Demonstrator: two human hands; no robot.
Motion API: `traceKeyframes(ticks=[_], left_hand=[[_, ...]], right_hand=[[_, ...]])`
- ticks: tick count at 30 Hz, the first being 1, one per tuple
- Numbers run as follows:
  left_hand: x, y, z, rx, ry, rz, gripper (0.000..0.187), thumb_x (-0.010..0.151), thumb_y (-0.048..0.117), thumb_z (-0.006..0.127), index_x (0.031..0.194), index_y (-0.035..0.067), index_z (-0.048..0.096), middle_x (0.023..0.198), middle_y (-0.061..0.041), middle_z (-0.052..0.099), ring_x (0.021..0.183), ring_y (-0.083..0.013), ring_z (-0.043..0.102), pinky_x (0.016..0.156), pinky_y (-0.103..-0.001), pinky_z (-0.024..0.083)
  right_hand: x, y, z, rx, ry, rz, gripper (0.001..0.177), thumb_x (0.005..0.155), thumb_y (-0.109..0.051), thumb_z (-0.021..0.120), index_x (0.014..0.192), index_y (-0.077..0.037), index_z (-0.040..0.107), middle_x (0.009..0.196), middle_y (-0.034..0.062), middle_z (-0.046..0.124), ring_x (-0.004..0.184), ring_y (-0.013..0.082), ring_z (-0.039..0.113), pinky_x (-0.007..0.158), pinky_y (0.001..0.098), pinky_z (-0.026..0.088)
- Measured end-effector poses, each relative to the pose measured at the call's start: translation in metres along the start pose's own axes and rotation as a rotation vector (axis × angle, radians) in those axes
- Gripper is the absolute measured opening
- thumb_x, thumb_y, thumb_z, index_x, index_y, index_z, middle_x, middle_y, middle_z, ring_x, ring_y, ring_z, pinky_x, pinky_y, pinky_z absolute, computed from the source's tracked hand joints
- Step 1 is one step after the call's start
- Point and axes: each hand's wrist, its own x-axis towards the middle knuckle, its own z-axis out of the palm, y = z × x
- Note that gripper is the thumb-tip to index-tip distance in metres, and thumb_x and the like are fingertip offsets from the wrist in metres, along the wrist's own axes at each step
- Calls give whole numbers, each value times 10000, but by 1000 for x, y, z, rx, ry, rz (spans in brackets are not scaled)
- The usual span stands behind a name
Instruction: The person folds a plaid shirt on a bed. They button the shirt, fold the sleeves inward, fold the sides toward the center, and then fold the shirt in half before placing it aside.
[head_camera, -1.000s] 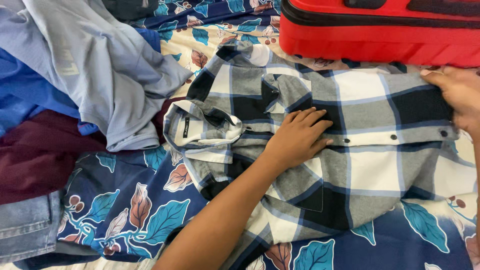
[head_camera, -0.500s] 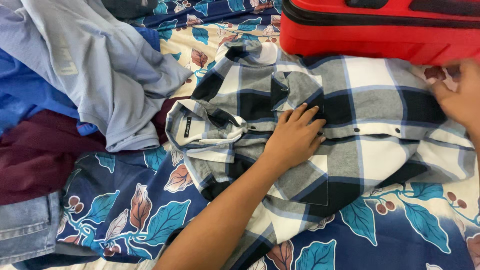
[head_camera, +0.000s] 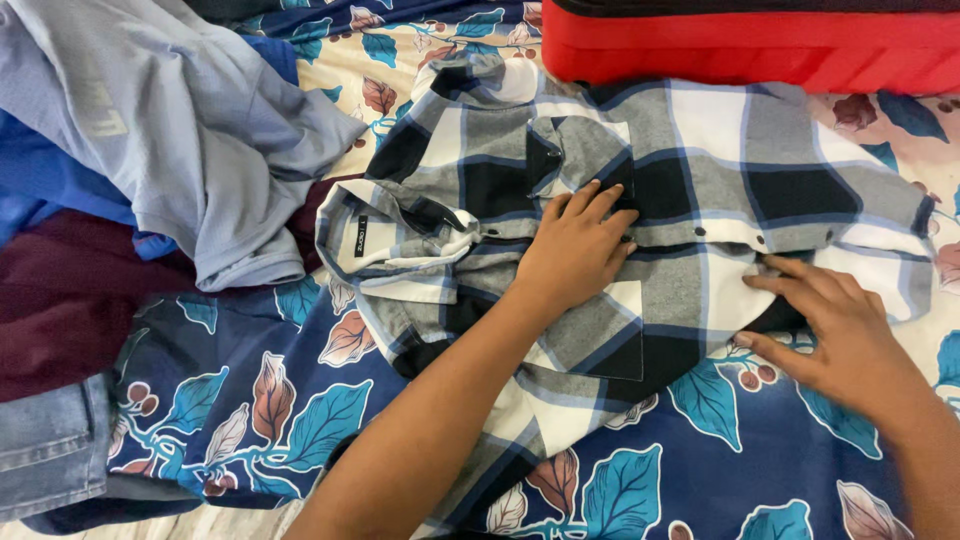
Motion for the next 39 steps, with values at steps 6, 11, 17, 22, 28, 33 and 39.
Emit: traceKeyframes(ticks=[6,11,17,22,28,33,39], left_hand=[[3,29,-28,-241,66,88,289,929,266,663,1186,134,666,1254,-58,624,1186,-262,604,984,-449,494],[-17,99,-23,-425,-8,238,429,793,407,758,1038,83,623,981,-85,595,977,-301,643,769,-442,524],[-22,100,9,-260,11,173,246,843,193,709,1071,116,659,1034,-57,644,1039,-276,658,808,-413,549],[-12,60,33,-978,-71,-284,171,946,190,719,1013,48,650,836,-59,710,753,-156,699,688,-297,547],[-8,42,51,-1121,-52,-307,158,948,150,725,959,30,623,816,-21,672,736,-88,623,673,-269,512],[-9,41,51,-1160,-47,-332,159,967,156,713,982,37,609,818,-32,677,746,-93,631,678,-267,498],[-8,42,43,-1112,-58,-348,172,950,161,718,982,32,609,820,-39,678,739,-104,634,680,-273,510]], right_hand=[[-32,40,11,-53,268,145,763,764,-356,793,1396,-8,547,1382,216,576,1248,361,576,1053,443,458],[-60,102,54,78,353,659,668,949,-354,936,1215,128,559,1132,319,657,983,352,660,798,406,524],[-47,130,56,323,231,624,424,1000,-321,839,1022,75,688,812,172,694,608,185,636,613,318,511],[-21,97,19,830,393,459,227,1108,-209,678,1123,-18,556,1027,50,662,862,120,650,782,298,541],[15,57,-9,1043,429,593,160,1098,-206,617,1162,-98,517,928,23,663,776,92,649,710,278,516],[37,56,-14,839,530,494,218,1158,-194,673,1242,-39,546,951,76,657,773,137,612,663,295,466],[23,49,-13,745,441,456,271,984,-203,696,1100,-21,532,949,107,698,849,134,698,769,248,557]])
